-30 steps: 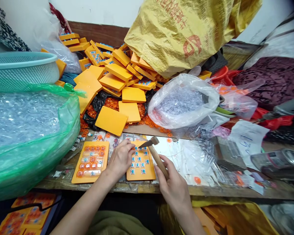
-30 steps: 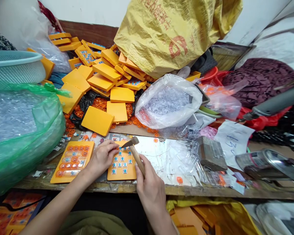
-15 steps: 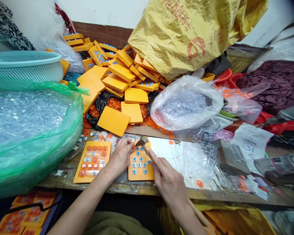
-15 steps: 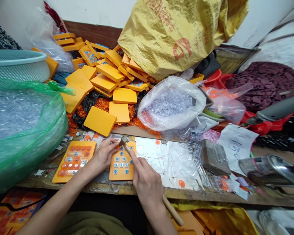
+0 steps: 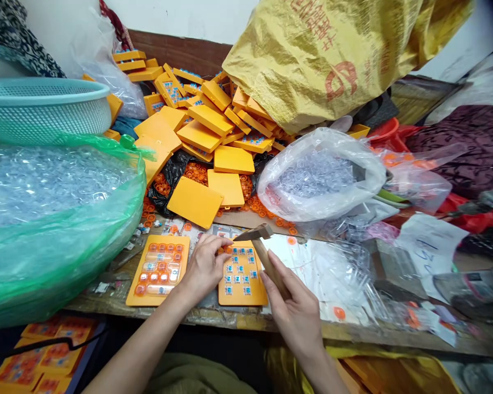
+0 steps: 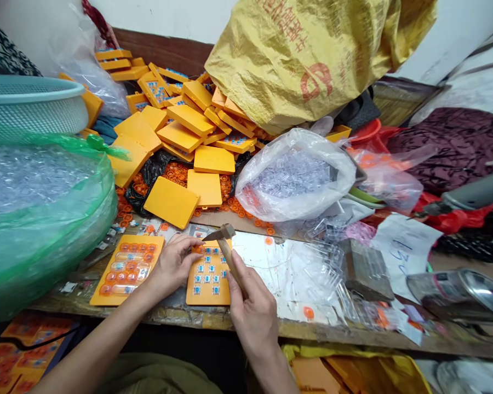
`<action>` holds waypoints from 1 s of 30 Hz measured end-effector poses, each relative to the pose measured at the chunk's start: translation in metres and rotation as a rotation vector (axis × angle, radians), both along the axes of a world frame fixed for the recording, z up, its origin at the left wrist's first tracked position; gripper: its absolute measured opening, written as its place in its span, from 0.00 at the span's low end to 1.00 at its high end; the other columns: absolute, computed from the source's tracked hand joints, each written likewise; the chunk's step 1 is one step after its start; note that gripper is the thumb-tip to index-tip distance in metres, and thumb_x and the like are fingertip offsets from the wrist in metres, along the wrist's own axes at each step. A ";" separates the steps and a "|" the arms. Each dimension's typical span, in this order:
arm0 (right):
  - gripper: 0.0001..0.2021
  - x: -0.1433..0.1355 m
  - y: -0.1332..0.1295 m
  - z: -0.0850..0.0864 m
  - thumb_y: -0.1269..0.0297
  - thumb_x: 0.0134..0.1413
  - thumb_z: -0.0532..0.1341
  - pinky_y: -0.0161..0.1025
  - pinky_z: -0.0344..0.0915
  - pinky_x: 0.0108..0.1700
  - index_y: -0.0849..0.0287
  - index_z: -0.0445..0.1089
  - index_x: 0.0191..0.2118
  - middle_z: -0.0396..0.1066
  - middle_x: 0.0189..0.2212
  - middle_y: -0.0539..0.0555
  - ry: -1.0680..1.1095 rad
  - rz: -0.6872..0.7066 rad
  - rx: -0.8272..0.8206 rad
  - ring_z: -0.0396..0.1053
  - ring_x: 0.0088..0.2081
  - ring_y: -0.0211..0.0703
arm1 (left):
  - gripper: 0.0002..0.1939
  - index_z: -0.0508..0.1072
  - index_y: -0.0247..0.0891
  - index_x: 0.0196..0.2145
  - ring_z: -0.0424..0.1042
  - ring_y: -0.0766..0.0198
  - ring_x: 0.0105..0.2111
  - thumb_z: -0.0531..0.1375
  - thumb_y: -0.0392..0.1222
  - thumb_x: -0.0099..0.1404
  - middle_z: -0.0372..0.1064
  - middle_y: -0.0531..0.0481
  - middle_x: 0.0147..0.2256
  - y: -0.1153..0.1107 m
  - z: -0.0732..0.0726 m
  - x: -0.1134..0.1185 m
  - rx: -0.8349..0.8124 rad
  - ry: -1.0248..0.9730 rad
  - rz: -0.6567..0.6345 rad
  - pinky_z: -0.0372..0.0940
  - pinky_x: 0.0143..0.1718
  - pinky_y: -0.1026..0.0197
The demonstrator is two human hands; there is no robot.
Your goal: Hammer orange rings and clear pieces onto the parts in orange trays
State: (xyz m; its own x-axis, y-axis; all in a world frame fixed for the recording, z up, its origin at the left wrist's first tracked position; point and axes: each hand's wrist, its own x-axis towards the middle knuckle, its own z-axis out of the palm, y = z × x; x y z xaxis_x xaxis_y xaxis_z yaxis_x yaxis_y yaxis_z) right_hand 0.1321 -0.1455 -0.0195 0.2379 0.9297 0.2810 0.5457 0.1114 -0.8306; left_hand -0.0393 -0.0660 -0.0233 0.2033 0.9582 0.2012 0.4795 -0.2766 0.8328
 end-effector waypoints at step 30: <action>0.22 -0.001 0.000 0.017 0.57 0.59 0.58 0.43 0.70 0.47 0.54 0.64 0.58 0.70 0.53 0.56 0.078 -0.071 -0.140 0.71 0.49 0.48 | 0.28 0.59 0.39 0.57 0.73 0.57 0.41 0.57 0.32 0.59 0.74 0.48 0.37 -0.011 0.008 -0.003 -0.060 -0.032 0.002 0.67 0.46 0.52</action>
